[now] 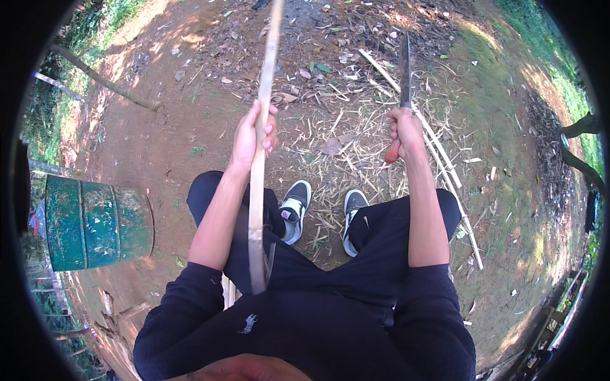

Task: The person shapes a length of bamboo using a machete to shave off thin strips.

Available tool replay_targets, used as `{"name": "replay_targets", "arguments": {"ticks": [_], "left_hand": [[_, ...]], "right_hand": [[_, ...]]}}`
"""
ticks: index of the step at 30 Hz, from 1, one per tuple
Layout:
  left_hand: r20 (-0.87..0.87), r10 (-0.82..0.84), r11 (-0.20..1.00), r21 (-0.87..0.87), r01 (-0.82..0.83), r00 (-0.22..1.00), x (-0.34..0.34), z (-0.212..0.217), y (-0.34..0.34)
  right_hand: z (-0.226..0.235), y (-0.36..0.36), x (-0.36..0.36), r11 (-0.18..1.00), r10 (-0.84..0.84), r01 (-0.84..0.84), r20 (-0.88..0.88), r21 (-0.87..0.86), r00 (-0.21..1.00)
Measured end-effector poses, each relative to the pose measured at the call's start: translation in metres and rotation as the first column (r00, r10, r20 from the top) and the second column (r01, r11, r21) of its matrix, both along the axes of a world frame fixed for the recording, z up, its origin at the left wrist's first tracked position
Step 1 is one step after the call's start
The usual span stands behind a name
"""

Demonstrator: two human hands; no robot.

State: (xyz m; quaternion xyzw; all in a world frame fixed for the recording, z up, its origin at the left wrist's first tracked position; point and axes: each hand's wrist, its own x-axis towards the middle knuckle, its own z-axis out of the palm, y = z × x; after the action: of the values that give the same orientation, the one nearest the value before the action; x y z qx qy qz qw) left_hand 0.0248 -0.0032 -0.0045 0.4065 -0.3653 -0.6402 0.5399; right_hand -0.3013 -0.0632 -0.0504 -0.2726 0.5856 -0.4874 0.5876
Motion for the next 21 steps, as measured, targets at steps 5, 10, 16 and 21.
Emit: {"name": "replay_targets", "arguments": {"ticks": [5,10,16,21], "left_hand": [[0.165,0.382,0.924,-0.038,-0.381,0.909,0.039,-0.001,-0.024],[-0.062,0.575,0.795,-0.192,-0.575,0.816,0.066,-0.002,-0.043],[-0.241,0.36,0.908,-0.133,-0.398,0.901,0.018,-0.01,-0.016],[-0.022,0.301,0.939,-0.165,-0.301,0.953,-0.009,-0.025,-0.006]], "right_hand": [[0.002,0.004,-0.003,0.999,-0.007,0.001,-0.106,-0.049,0.994],[0.008,0.004,0.0,0.996,-0.007,-0.004,-0.125,-0.085,0.992],[0.02,0.004,-0.023,0.963,-0.234,0.101,-0.582,-0.252,0.779],[0.025,0.012,-0.025,0.853,-0.508,0.132,-0.748,-0.505,0.426]]}}
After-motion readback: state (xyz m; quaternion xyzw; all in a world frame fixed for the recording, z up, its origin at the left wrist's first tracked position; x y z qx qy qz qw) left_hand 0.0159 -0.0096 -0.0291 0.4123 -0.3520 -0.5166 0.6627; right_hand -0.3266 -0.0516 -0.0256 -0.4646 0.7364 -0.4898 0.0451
